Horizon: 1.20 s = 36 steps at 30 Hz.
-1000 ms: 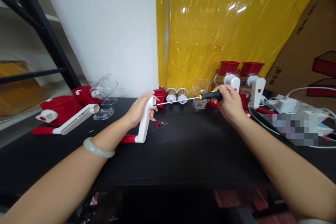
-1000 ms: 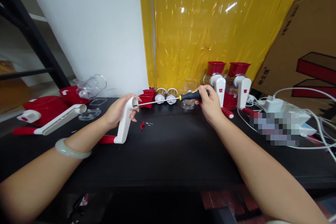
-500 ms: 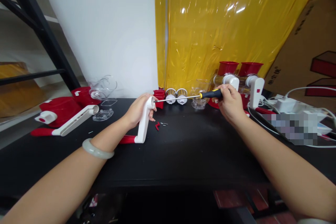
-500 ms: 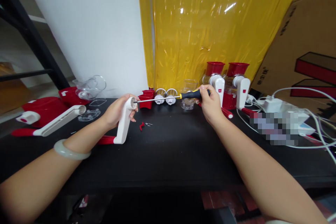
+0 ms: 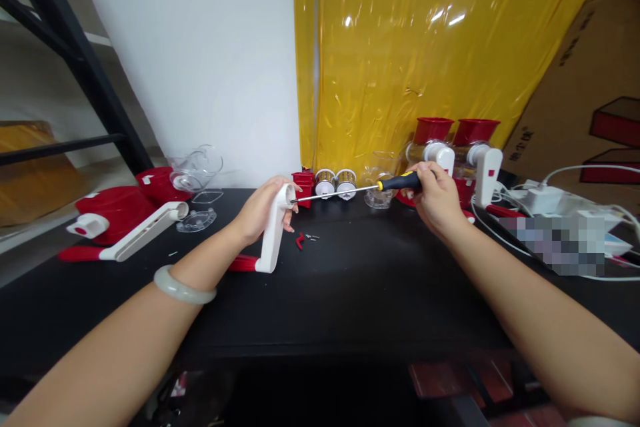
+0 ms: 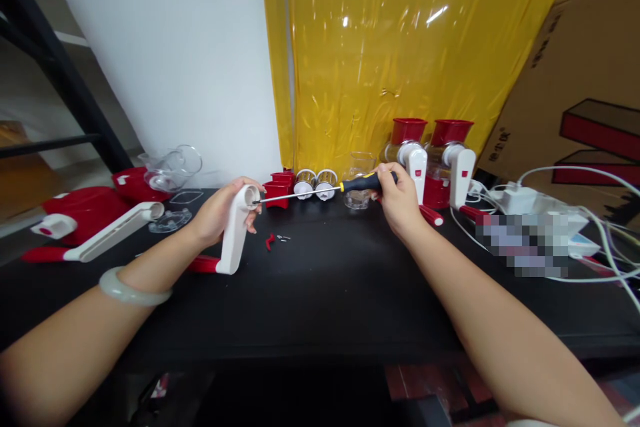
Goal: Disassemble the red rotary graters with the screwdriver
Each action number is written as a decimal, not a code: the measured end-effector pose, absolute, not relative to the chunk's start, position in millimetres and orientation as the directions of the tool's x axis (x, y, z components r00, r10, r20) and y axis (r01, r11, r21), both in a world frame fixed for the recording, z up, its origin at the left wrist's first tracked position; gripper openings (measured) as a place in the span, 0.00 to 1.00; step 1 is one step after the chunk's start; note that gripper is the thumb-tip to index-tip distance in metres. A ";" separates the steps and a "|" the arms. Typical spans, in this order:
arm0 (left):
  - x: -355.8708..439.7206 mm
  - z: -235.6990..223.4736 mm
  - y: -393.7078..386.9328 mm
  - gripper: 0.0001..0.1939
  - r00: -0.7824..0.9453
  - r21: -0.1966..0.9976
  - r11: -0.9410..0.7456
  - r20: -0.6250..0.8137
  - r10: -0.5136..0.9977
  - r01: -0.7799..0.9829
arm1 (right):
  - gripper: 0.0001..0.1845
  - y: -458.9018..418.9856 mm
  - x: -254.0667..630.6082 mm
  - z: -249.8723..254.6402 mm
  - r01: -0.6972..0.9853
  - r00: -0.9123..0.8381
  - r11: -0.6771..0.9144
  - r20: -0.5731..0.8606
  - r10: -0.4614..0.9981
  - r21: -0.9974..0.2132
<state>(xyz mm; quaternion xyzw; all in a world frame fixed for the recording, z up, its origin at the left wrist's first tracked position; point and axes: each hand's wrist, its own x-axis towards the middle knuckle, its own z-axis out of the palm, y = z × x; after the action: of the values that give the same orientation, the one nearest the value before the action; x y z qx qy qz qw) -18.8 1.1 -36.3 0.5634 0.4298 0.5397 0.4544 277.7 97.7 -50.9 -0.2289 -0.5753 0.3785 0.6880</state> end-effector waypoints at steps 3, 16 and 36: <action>-21.9 -36.0 0.9 0.16 0.098 0.961 -0.273 0.269 0.958 0.034 | 0.18 98.0 278.4 -49.6 -0.259 0.060 0.611 0.619 0.783 -0.748; -29.8 -49.1 16.8 0.24 -0.179 0.883 -0.118 0.220 0.959 0.455 | 0.09 106.9 285.8 -54.5 0.022 0.143 0.588 0.585 0.799 -0.809; -47.3 -61.7 24.0 0.24 -0.096 0.169 0.068 0.164 0.982 0.983 | 0.10 107.0 285.6 -61.3 0.203 0.038 0.553 0.571 0.820 -0.808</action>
<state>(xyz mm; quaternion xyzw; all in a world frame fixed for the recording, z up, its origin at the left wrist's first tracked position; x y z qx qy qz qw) -47.3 24.0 -61.7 0.6722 0.7308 0.1184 -0.0031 285.6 107.0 -61.3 -0.3971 -0.6441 0.2569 0.6012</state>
